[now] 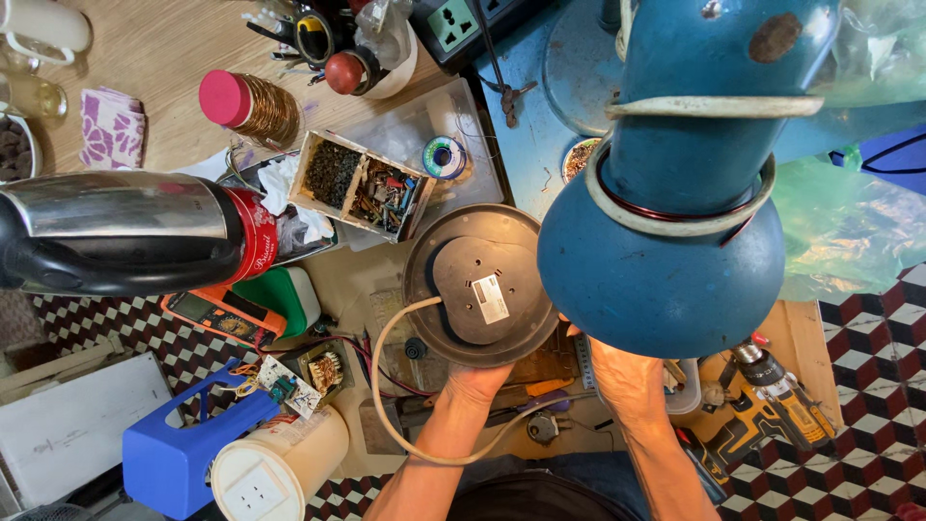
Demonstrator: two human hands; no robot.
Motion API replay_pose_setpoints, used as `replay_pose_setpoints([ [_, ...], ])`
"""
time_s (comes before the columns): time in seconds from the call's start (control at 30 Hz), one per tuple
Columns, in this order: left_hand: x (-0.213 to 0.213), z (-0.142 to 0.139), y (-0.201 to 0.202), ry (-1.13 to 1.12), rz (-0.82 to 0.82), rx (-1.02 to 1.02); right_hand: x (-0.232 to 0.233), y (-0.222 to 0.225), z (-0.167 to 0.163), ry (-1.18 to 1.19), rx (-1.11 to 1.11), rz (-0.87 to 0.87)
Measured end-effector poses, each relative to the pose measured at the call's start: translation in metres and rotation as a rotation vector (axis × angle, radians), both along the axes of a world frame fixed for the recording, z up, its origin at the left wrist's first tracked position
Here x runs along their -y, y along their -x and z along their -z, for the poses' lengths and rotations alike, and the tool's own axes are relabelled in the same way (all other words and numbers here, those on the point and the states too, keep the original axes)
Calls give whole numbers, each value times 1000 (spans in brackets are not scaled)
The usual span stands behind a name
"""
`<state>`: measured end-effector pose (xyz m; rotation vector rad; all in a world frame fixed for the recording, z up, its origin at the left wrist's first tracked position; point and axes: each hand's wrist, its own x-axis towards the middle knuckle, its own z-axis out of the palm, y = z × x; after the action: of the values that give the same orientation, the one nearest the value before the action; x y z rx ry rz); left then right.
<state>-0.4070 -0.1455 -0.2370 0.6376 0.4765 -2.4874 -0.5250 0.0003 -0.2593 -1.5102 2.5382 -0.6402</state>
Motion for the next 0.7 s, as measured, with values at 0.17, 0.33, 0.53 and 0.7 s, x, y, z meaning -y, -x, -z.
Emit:
replay_pose_setpoints([
  [0.17,-8,2,-4,1,23,26,-13,-4,20,-241,-379,-37],
  [0.33,-16,3,-5,2,41,50,-21,-6,36,-368,-479,-75],
  [0.53,-24,5,-7,7,57,68,-28,-7,45,-196,-250,0],
  [0.7,-31,9,-11,5,62,90,-22,-9,27,-421,-472,-126],
])
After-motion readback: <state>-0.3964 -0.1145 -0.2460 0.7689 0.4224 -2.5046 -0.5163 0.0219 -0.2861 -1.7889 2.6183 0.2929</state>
